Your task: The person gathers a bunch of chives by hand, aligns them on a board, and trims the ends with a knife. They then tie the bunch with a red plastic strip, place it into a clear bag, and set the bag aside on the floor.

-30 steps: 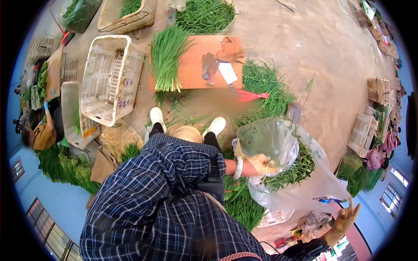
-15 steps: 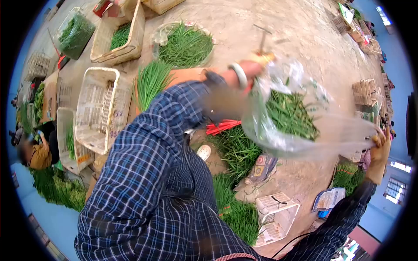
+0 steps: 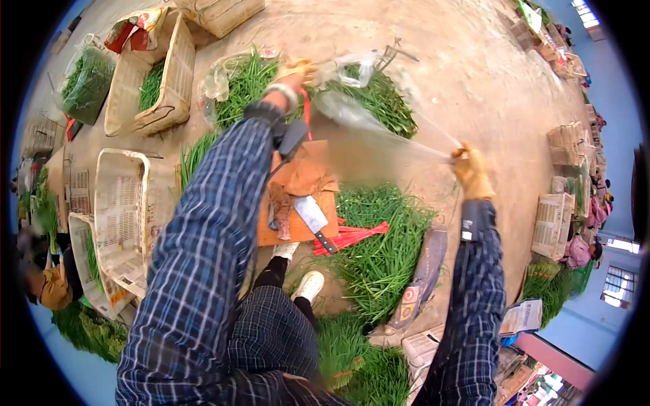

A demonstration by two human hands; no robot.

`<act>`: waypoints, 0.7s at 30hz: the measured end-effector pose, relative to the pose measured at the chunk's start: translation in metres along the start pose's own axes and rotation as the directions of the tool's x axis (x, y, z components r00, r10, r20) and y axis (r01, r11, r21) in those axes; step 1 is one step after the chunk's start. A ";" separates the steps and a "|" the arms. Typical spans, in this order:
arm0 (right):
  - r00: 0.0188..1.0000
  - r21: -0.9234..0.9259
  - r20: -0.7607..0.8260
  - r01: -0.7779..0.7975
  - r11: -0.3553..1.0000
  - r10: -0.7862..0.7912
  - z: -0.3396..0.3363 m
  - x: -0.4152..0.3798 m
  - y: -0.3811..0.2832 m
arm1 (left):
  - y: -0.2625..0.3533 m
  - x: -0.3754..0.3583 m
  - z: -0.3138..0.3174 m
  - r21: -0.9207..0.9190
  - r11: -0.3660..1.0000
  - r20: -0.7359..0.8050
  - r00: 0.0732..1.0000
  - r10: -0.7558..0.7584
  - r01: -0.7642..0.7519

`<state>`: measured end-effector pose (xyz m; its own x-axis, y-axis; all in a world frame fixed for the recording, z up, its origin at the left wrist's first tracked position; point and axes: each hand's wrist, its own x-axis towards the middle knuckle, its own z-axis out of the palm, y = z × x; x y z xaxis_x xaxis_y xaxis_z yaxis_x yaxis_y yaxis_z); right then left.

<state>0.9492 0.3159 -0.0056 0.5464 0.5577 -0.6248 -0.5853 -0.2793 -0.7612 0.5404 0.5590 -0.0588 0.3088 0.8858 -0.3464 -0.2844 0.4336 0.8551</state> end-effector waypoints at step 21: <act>0.504 -0.450 0.863 0.796 0.405 -0.030 0.193 -0.246 0.081 | 0.054 -0.365 -0.079 -0.720 0.690 -0.232 0.964 -0.132 -0.079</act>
<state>0.6518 0.3069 0.1199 -0.2244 0.9641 -0.1418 0.4674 -0.0212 -0.8838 0.3409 0.2721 0.0830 0.1247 0.8350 -0.5359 -0.8737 0.3484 0.3395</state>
